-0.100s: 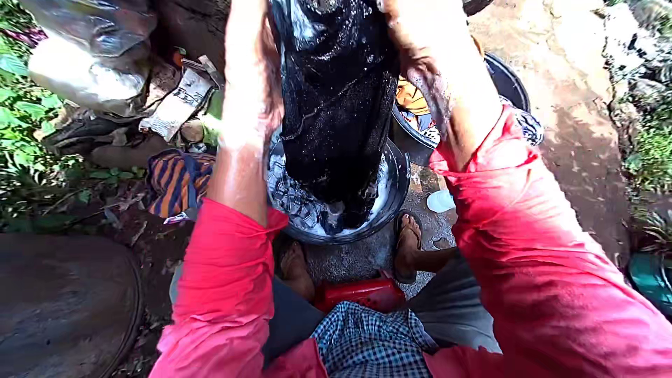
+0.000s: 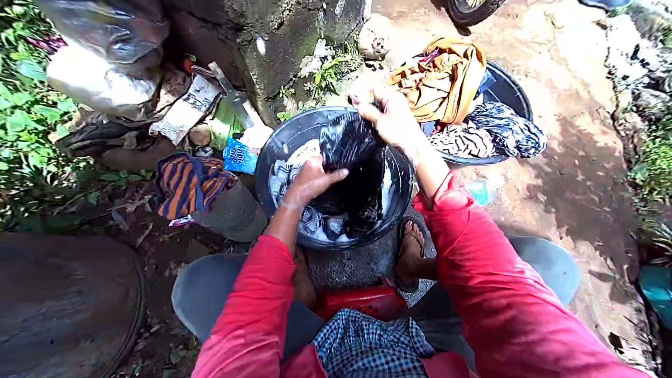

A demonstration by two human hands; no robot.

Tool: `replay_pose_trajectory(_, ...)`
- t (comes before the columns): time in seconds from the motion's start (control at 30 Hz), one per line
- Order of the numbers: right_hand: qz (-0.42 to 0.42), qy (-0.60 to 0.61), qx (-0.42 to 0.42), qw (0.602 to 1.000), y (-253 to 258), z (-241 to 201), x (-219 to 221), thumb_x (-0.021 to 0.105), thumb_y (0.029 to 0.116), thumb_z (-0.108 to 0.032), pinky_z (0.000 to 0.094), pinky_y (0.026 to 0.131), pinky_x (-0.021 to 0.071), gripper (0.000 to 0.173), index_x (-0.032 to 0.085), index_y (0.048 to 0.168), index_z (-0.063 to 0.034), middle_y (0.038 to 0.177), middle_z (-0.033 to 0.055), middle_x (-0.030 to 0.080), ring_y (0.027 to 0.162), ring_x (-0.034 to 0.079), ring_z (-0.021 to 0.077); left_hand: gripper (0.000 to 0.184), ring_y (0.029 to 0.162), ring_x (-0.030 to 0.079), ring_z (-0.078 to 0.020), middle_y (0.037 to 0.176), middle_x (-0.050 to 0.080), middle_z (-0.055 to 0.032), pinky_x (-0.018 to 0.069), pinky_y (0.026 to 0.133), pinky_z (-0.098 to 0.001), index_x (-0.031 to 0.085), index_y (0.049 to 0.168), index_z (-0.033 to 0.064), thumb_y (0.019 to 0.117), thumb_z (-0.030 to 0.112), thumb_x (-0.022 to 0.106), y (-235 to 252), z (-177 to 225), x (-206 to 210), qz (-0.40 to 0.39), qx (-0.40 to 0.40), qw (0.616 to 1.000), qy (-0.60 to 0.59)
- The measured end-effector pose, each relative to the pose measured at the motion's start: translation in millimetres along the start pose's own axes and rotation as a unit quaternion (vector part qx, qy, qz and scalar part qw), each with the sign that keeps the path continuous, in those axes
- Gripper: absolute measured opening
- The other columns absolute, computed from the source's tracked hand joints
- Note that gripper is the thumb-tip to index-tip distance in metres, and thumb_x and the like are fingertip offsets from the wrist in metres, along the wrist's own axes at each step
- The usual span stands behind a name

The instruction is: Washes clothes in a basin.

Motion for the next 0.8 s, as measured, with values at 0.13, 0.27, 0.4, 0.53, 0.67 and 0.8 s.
replay_pose_trajectory(0.13,-0.189,-0.014,0.204,0.960,-83.9,83.4,100.8,0.059,0.1042,-0.040,0.0608,0.106,0.0456,0.042,0.067,0.132,-0.0100,0.134,0.0197,0.064,0.125,0.060,0.0389,0.040,0.118,0.062,-0.0375,0.123,0.065,-0.0269,0.0455,0.105,-0.0572,0.063,0.124,-0.0058,0.1053,0.029,0.057,-30.8,-143.6,72.5,-0.128,-0.252,0.957,0.066)
replay_pose_trajectory(0.27,-0.187,0.270,0.225,0.917,-77.0,98.2,170.7,0.019,0.1081,-0.060,0.0542,0.116,0.0373,0.074,0.060,0.143,-0.0087,0.148,0.0127,0.057,0.138,0.052,0.0297,0.040,0.123,0.061,-0.0248,0.131,0.063,-0.0208,0.0464,0.109,-0.0444,0.057,0.135,-0.0032,0.1035,0.021,0.060,-30.1,-111.4,68.2,-0.138,-0.227,0.964,-0.019)
replay_pose_trajectory(0.4,-0.214,0.345,0.185,0.895,-57.0,79.7,168.0,0.018,0.1121,-0.045,0.0429,0.104,0.0472,0.068,0.059,0.133,0.0048,0.129,0.0216,0.064,0.118,0.061,0.0243,0.023,0.092,0.069,-0.0101,0.098,0.072,-0.0077,0.0560,0.091,-0.0338,0.068,0.111,-0.0020,0.1025,0.018,0.061,-22.8,-60.7,23.0,0.042,-0.129,0.986,-0.100)
replay_pose_trajectory(0.53,-0.259,0.284,0.046,0.922,-54.7,102.1,137.9,0.072,0.0953,-0.019,0.0301,0.081,0.0501,0.023,0.069,0.099,0.0038,0.087,0.0055,0.067,0.080,0.059,0.0058,0.017,0.090,0.070,-0.0057,0.095,0.073,0.0047,0.0597,0.087,-0.0291,0.062,0.110,0.0066,0.0972,0.003,0.051,-17.0,-53.0,7.0,0.147,-0.044,0.943,-0.294)
replay_pose_trajectory(0.67,-0.096,0.434,0.037,0.895,-68.3,136.8,115.4,0.068,0.0922,-0.007,0.0334,0.099,0.0509,0.021,0.071,0.110,0.0048,0.123,0.0116,0.067,0.112,0.061,0.0128,0.030,0.099,0.071,-0.0133,0.106,0.073,-0.0013,0.0607,0.089,-0.0357,0.055,0.124,0.0131,0.1005,0.004,0.039,-15.8,-58.2,39.4,0.147,-0.104,0.856,-0.485)
replay_pose_trajectory(0.8,0.165,0.463,0.093,0.866,-68.7,90.5,111.2,0.068,0.0958,-0.013,0.0305,0.085,0.0557,0.019,0.074,0.109,-0.0009,0.116,0.0084,0.073,0.100,0.067,0.0101,0.023,0.094,0.069,-0.0176,0.103,0.070,-0.0078,0.0597,0.082,-0.0378,0.058,0.124,0.0085,0.1066,0.022,0.051,6.8,-48.0,81.2,0.185,-0.273,0.827,-0.455)
Point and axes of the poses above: each hand's wrist, its own y-axis towards the middle knuckle, its own x-axis out of the palm, z = x × y, the point moved 4 cm from there along y, towards the middle knuckle
